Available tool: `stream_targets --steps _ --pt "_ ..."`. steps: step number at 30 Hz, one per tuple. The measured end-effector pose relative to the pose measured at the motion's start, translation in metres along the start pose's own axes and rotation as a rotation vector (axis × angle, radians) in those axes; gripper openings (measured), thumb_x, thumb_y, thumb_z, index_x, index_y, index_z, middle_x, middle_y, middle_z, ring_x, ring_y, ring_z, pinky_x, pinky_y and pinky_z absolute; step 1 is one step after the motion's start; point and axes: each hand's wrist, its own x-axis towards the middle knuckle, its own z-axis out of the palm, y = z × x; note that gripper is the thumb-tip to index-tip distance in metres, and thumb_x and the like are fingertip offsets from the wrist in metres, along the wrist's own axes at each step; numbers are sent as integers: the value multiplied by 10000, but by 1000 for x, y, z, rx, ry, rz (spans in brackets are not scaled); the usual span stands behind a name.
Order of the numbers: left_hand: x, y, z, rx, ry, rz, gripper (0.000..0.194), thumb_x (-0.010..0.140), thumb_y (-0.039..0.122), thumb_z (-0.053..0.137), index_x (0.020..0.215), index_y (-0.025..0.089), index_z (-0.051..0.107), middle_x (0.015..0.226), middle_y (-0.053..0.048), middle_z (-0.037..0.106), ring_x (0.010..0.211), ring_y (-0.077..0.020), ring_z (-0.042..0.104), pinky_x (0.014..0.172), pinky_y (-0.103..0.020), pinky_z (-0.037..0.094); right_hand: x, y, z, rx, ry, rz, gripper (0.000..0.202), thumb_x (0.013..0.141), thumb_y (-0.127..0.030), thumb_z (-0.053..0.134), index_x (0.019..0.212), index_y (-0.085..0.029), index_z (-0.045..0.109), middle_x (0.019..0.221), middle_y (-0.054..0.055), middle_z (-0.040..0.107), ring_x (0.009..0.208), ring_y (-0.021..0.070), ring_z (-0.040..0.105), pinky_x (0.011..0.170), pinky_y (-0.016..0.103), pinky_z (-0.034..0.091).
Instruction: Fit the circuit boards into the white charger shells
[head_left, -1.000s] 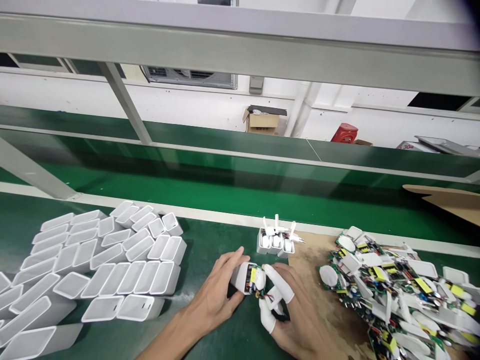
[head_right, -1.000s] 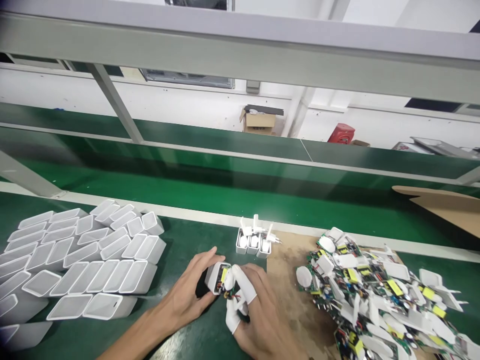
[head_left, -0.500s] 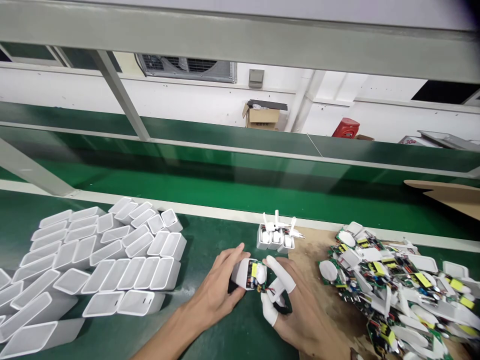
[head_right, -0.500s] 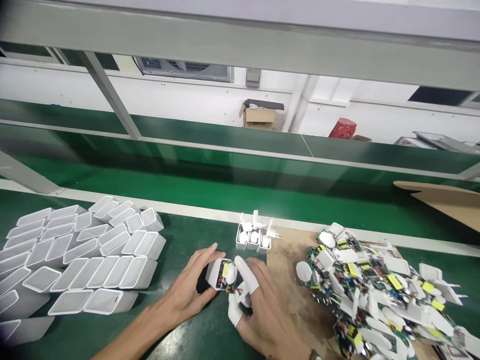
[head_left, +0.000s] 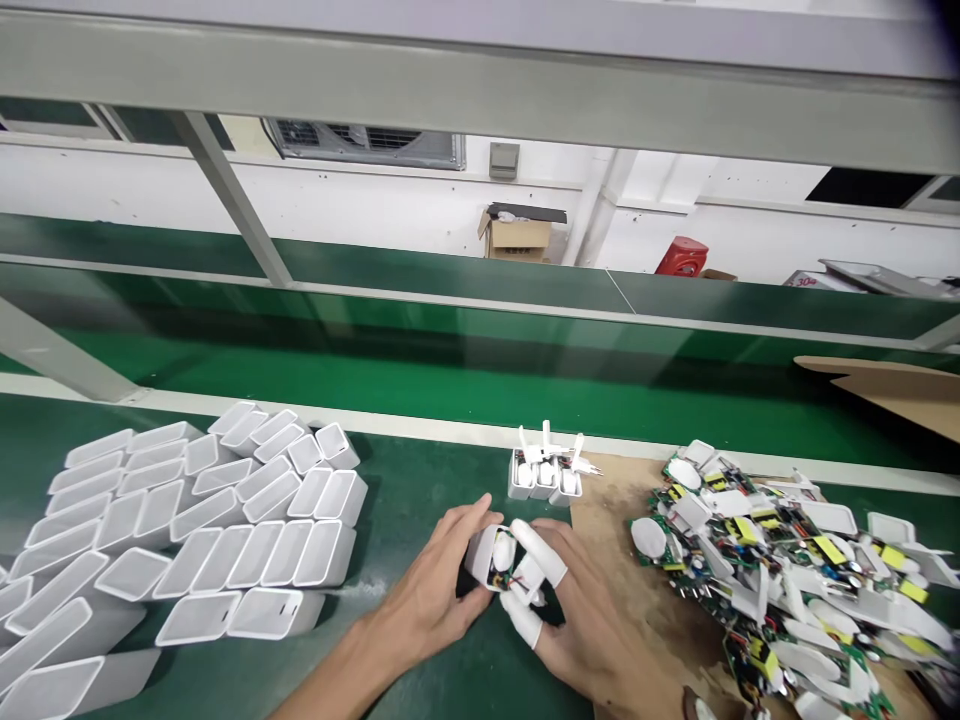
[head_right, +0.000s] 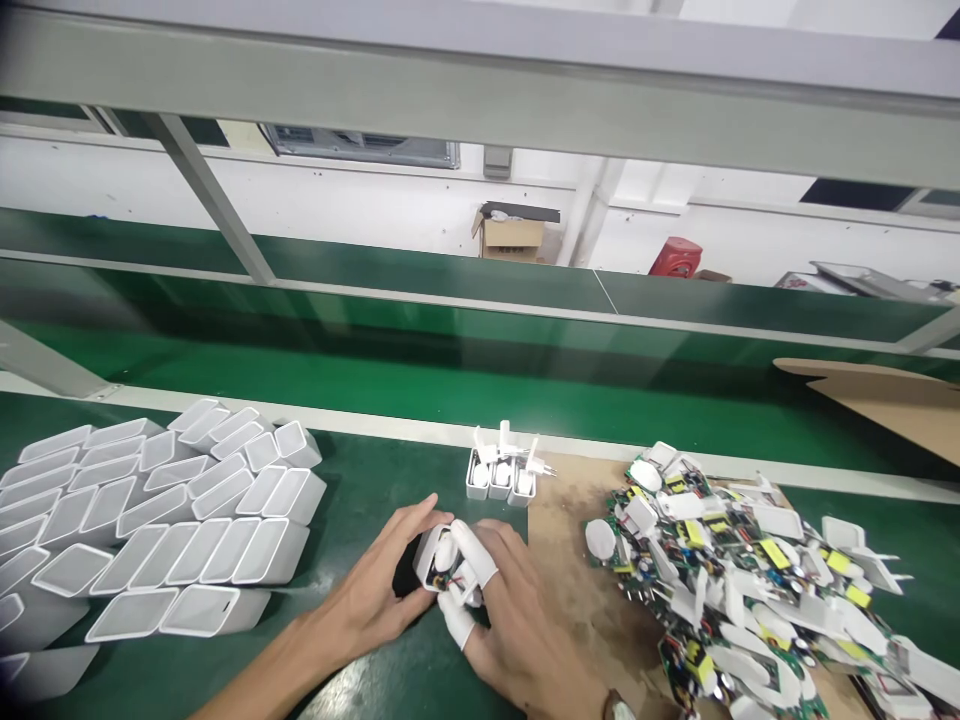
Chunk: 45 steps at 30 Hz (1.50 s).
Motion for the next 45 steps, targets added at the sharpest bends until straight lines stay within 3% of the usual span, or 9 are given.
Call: stream_targets --steps 5,9,13,16,21,23,29,38,45 --pt "1 4 -1 -169 41 17 873 994 183 607 1693 341 108 1561 -139 518 1438 -305 556 1222 -533 464 -4 6 -6 153 -76 43 704 966 -327 730 1573 -241 382 1564 161 529 1457 311 534 1179 493 524" --pt "3 15 -7 -290 96 -24 684 1063 280 544 1669 323 228 1514 -126 575 1370 -297 618 1203 -514 482 -6 9 3 155 -126 15 520 1030 -203 622 1522 -287 475 1641 119 465 1502 267 499 1216 455 491" --pt "1 21 -11 -264 75 -211 534 1145 382 352 1665 320 249 1412 -101 680 1205 -278 711 1084 -500 562 -3 12 21 73 -95 -100 488 1046 -125 562 1509 -275 529 1490 120 601 1318 246 664 1088 390 608" --pt "-4 19 -10 -210 64 -194 569 1145 408 362 1683 317 199 1557 -117 590 1356 -296 633 1166 -515 496 -2 15 27 21 -27 -169 440 1028 -92 558 1430 -262 610 1335 111 683 1117 233 749 937 350 676" --pt "-7 11 -7 -148 106 -9 924 1023 442 667 1702 346 48 1716 -136 390 1542 -354 448 1262 -565 384 -6 13 27 20 16 -145 427 999 -81 560 1375 -269 635 1358 119 661 1119 246 739 917 359 673" --pt "-6 9 -6 -133 148 30 978 990 452 716 1701 348 53 1698 -151 415 1523 -367 473 1232 -569 426 -7 10 27 22 -9 -108 409 992 -77 537 1346 -253 641 1344 128 659 1095 253 742 903 377 673" --pt "-2 13 -2 -75 193 -55 667 1085 274 548 1654 357 211 1397 -95 700 1224 -236 725 1066 -405 585 -2 2 30 26 -21 -75 330 1021 -95 490 1292 -214 638 1211 121 691 942 232 760 798 357 681" --pt "-1 10 -1 -112 244 -37 656 1054 252 597 1615 356 275 1307 -61 737 1149 -202 758 984 -317 622 -2 -1 25 -126 -57 -91 422 996 -73 443 1403 -139 532 1227 150 705 982 275 754 825 397 687" --pt "-3 13 -5 -139 229 -67 682 1041 296 628 1614 343 259 1324 -79 747 1161 -227 765 981 -353 630 4 -12 20 -199 -83 -107 370 916 -23 434 1218 -162 596 1150 147 704 874 273 748 759 403 687"
